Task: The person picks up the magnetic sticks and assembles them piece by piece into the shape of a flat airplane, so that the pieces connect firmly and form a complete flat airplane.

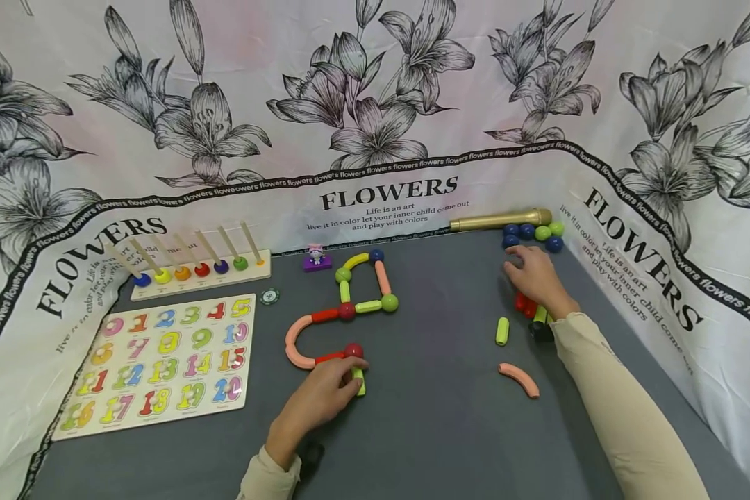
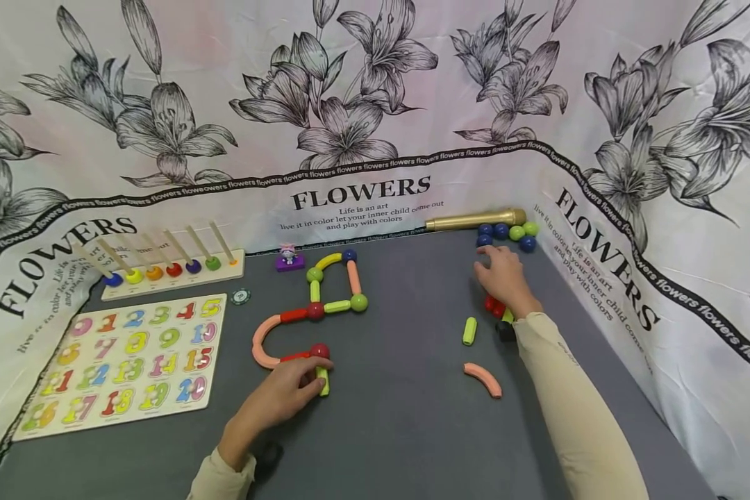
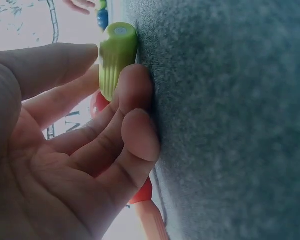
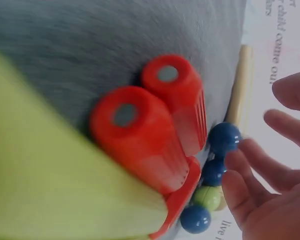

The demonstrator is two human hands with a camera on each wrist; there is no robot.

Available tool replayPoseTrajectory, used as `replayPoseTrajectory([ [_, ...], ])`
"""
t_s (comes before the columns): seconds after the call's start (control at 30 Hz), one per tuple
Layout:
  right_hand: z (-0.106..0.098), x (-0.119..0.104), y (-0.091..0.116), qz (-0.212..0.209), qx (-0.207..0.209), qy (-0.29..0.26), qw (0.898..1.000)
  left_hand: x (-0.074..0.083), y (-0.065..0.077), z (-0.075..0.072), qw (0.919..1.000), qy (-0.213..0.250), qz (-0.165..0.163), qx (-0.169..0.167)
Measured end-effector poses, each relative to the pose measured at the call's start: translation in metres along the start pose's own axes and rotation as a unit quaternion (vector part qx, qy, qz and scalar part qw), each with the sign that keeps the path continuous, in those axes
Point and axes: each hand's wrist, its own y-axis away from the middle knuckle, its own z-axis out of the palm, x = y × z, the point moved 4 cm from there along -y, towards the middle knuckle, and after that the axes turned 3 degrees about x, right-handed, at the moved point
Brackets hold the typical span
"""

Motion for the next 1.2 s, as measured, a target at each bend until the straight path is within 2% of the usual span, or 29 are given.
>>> replayPoseTrajectory([
  [0.03,0.0,0.001,-0.005,0.007,-0.003,0.002,1.0,-0.005,0.001,0.002,1.0,0.001,0.0,0.004],
  [0.1,0.0,0.006,-0.013,0.024,-0.007,0.006,1.0,-0.005,0.003,-0.001,0.9997,0.01,-0.022,0.008],
  [0.23,-0.003,0.018,-0.026,0.051,0.001,0.012,0.999,0.016,0.011,-0.016,0.997,0.034,-0.067,0.022],
  [0.3,-0.007,0.026,-0.032,0.056,0.012,0.022,0.998,0.03,0.016,-0.023,0.9949,0.035,-0.087,0.037],
  [0.37,-0.013,0.035,-0.035,0.059,0.021,0.041,0.997,0.036,0.019,-0.026,0.9925,0.038,-0.101,0.058],
  [0.47,-0.025,0.048,-0.034,0.07,0.024,0.074,0.994,0.021,0.022,-0.014,0.9884,0.032,-0.121,0.085],
  [0.57,-0.035,0.057,-0.03,0.083,0.009,0.106,0.991,-0.008,0.022,0.007,0.9834,0.035,-0.16,0.079],
  [0.63,-0.039,0.062,-0.03,0.082,-0.004,0.125,0.989,-0.008,0.022,0.012,0.9772,0.031,-0.198,0.069],
  [0.7,-0.039,0.066,-0.031,0.083,-0.021,0.139,0.987,0.006,0.023,0.009,0.9712,0.026,-0.227,0.068],
  [0.8,-0.036,0.074,-0.034,0.088,-0.044,0.157,0.983,0.029,0.024,0.0,0.9661,0.002,-0.24,0.095],
  [0.9,-0.032,0.078,-0.038,0.091,-0.052,0.168,0.98,0.023,0.021,0.003,0.9622,-0.03,-0.243,0.118],
  [1.03,-0.026,0.079,-0.047,0.083,-0.035,0.169,0.981,0.012,0.015,0.004,0.9571,-0.063,-0.257,0.119],
  [1.13,-0.023,0.075,-0.056,0.083,-0.021,0.169,0.982,0.014,0.011,-0.004,0.9572,-0.048,-0.26,0.117],
  [1.2,-0.021,0.07,-0.063,0.083,-0.015,0.169,0.982,0.019,0.01,-0.014,0.9582,-0.014,-0.261,0.117],
])
